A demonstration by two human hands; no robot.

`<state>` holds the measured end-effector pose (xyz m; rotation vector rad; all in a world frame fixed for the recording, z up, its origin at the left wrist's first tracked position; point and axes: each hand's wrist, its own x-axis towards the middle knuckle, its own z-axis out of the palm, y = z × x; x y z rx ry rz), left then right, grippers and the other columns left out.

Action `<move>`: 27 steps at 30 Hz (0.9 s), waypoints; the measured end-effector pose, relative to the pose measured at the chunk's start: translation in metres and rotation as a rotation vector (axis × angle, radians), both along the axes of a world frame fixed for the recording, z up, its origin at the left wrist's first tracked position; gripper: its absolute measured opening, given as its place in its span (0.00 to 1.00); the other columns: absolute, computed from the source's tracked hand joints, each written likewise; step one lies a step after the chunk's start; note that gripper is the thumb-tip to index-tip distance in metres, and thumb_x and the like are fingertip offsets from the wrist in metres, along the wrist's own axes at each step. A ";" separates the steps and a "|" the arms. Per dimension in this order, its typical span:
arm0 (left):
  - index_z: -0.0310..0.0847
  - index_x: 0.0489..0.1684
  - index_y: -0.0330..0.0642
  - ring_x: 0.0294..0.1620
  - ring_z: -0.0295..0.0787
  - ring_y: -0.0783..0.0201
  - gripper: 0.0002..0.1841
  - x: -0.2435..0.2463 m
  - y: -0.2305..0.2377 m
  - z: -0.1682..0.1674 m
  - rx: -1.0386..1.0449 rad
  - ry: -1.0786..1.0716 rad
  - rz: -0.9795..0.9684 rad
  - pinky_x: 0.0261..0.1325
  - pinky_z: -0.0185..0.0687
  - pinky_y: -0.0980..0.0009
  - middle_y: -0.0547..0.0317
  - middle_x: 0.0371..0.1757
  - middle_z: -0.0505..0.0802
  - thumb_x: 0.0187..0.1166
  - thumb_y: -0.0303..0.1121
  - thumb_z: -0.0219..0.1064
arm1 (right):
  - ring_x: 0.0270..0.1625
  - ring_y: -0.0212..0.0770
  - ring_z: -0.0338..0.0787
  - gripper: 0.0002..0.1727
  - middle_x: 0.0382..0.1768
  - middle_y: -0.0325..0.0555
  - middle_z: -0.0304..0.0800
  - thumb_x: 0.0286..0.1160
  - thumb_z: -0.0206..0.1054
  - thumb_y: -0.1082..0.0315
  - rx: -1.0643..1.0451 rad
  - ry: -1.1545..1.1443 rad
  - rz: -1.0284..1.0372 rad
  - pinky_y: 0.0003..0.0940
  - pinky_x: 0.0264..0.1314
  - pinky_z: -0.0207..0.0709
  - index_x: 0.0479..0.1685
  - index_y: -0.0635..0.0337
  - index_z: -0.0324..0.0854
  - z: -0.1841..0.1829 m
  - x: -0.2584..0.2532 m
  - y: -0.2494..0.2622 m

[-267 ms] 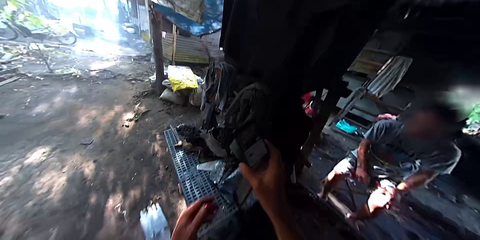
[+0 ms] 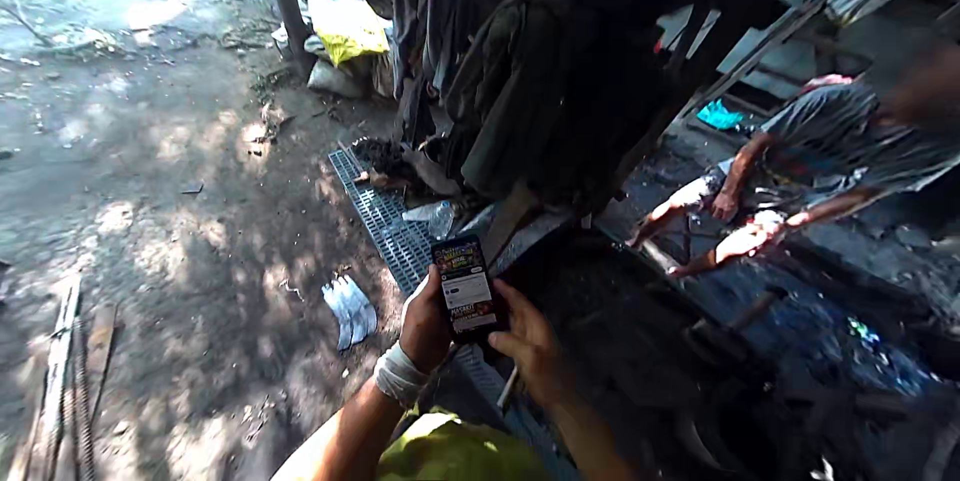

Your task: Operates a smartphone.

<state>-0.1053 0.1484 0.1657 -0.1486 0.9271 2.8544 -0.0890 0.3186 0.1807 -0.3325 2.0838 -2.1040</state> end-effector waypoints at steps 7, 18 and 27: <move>0.74 0.75 0.34 0.63 0.92 0.48 0.33 0.008 -0.002 -0.011 -0.010 -0.064 -0.071 0.69 0.87 0.48 0.37 0.61 0.92 0.98 0.51 0.30 | 0.69 0.62 0.87 0.45 0.76 0.64 0.78 0.61 0.55 0.83 -0.238 -0.322 0.234 0.61 0.62 0.88 0.90 0.63 0.53 -0.011 -0.006 0.018; 0.74 0.75 0.38 0.60 0.94 0.50 0.36 0.008 -0.013 -0.001 -0.081 -0.064 -0.014 0.65 0.90 0.50 0.40 0.58 0.94 0.95 0.57 0.30 | 0.61 0.64 0.91 0.41 0.70 0.67 0.81 0.63 0.53 0.86 -0.337 -0.480 0.170 0.60 0.47 0.92 0.86 0.64 0.57 -0.017 -0.017 -0.008; 0.71 0.78 0.38 0.62 0.93 0.49 0.36 0.005 -0.021 -0.006 -0.083 -0.068 0.004 0.66 0.89 0.48 0.40 0.61 0.93 0.95 0.58 0.31 | 0.58 0.61 0.93 0.41 0.67 0.66 0.83 0.59 0.51 0.88 -0.297 -0.489 0.194 0.57 0.44 0.93 0.84 0.65 0.58 -0.017 -0.023 -0.017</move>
